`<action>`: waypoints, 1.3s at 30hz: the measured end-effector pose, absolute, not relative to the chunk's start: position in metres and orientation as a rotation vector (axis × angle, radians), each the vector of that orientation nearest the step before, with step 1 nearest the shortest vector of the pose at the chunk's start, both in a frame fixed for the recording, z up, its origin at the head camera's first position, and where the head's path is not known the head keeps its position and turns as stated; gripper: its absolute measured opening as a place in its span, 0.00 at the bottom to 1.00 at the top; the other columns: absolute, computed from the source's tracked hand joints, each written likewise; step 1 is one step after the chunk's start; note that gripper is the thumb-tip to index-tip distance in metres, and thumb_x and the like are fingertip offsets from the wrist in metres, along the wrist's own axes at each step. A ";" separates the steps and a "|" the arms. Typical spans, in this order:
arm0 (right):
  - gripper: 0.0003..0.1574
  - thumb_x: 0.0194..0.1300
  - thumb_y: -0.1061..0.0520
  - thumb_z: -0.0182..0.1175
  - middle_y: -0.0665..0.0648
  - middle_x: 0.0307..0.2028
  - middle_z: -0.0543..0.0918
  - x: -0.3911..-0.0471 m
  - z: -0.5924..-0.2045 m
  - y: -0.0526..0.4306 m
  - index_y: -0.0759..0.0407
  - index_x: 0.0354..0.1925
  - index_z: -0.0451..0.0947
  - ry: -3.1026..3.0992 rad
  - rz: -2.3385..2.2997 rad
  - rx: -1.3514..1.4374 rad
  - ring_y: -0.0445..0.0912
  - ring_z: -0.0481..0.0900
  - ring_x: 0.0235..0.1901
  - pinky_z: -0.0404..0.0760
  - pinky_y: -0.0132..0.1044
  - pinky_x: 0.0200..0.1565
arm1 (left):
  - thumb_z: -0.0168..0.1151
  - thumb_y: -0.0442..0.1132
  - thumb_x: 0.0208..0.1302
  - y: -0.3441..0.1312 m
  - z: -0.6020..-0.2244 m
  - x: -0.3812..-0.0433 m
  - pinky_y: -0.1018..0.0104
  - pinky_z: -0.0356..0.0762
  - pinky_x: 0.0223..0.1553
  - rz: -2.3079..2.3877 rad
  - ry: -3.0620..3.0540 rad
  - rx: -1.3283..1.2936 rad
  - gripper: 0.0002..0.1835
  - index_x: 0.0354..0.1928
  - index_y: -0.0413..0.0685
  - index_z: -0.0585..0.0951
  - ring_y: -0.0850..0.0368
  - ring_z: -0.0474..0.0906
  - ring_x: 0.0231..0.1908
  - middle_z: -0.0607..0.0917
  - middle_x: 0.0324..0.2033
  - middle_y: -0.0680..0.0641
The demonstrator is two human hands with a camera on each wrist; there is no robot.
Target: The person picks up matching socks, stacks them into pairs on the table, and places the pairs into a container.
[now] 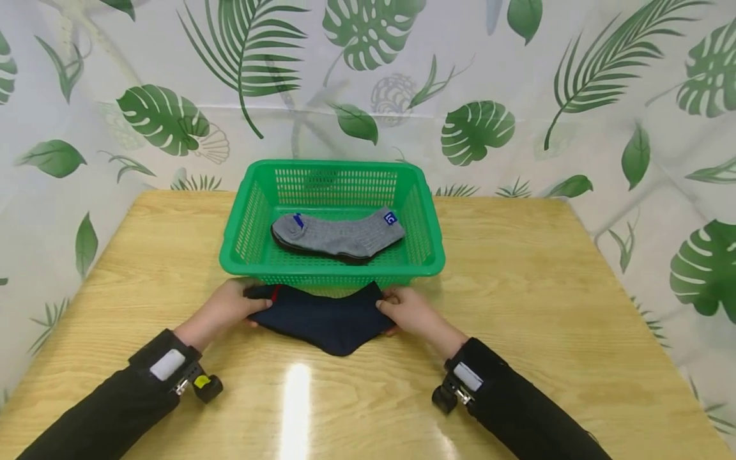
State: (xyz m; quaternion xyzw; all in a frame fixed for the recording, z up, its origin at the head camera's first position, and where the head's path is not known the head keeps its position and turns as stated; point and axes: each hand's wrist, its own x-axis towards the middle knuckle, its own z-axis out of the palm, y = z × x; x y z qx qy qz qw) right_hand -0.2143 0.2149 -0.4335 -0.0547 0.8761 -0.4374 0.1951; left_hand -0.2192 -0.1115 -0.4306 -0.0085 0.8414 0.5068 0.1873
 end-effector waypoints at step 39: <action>0.53 0.65 0.32 0.56 0.64 0.75 0.50 -0.165 -0.405 0.166 0.63 0.74 0.54 2.465 -0.086 -1.185 0.58 0.48 0.73 0.57 0.52 0.69 | 0.65 0.63 0.57 -0.055 -0.407 -0.158 0.41 0.50 0.69 -0.106 2.858 0.934 0.45 0.69 0.40 0.67 0.37 0.47 0.72 0.57 0.72 0.36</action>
